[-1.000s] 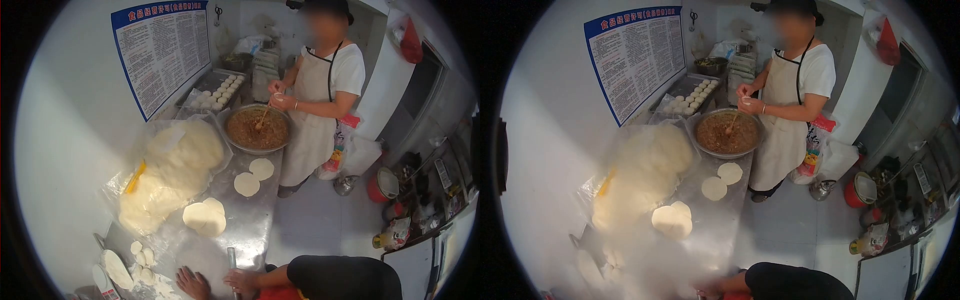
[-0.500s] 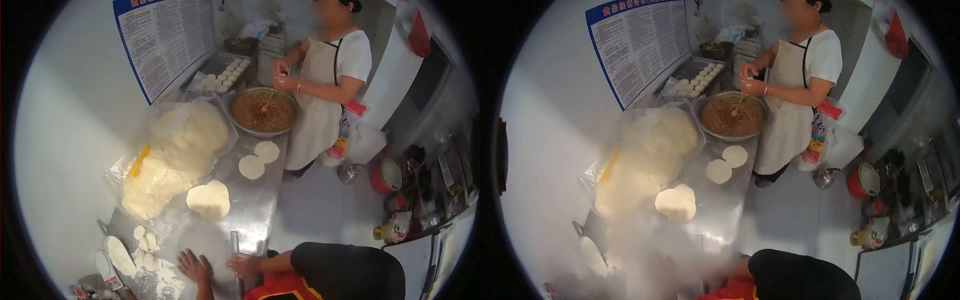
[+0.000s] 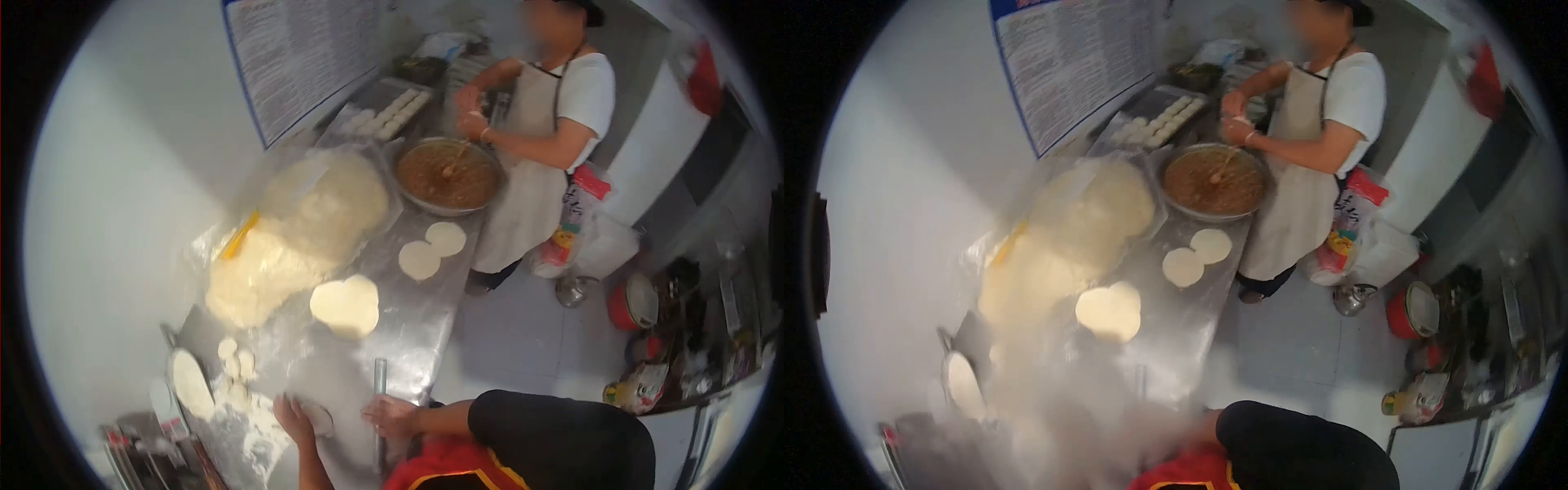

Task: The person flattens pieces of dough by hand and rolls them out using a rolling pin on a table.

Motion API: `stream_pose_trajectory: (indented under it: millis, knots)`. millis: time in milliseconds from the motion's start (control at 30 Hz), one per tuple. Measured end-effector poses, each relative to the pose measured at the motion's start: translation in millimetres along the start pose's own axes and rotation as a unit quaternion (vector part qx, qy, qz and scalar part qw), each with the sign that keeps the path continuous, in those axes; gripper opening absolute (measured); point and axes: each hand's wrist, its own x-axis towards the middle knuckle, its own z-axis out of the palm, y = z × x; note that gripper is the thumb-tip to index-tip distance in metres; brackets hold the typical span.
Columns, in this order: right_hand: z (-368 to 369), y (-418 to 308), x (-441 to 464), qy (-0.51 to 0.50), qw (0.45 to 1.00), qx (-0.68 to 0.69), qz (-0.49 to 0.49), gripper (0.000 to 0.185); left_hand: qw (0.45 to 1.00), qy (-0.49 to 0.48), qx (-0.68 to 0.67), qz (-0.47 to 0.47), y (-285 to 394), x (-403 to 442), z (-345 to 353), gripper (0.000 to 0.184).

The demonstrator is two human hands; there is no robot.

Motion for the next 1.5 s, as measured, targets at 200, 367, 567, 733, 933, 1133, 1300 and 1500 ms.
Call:
stream_pose_trajectory:
  millis: [200,367,567,733,933,1133,1300,1500]
  knots:
    - [46.6,15.3,-16.4,0.122,0.988,0.047,0.081,0.034,0.971,-0.156,0.181,0.01,3.8,-18.1,-22.2,0.041]
    - [-18.4,-4.3,18.0,0.067,0.998,-0.001,0.017,0.047,0.971,-0.225,0.039,-0.068,74.9,-4.7,-70.6,0.029]
    - [-16.2,-9.9,14.6,0.025,0.999,-0.018,0.037,0.051,0.991,-0.026,0.057,0.115,67.7,51.8,-56.9,0.04]
    - [-19.3,-9.3,14.7,-0.018,0.998,-0.022,0.055,0.055,0.993,-0.06,0.086,0.054,44.3,73.0,-18.2,0.043]
    - [-22.6,-10.6,14.5,0.011,0.999,-0.017,0.038,0.052,0.987,-0.007,0.138,0.085,42.2,52.0,21.9,0.048]
    - [-17.9,-6.4,12.5,0.029,0.999,-0.017,0.022,0.048,0.987,-0.051,0.096,0.119,50.6,-90.5,-18.7,0.047]
    - [-15.4,-7.1,10.3,0.044,0.998,-0.036,0.016,0.046,0.988,-0.085,0.124,0.038,58.0,-129.7,-43.6,0.05]
    - [-12.6,-1.7,8.2,0.017,0.999,-0.027,0.013,0.048,0.965,-0.063,0.254,0.016,76.9,-86.8,-18.6,0.06]
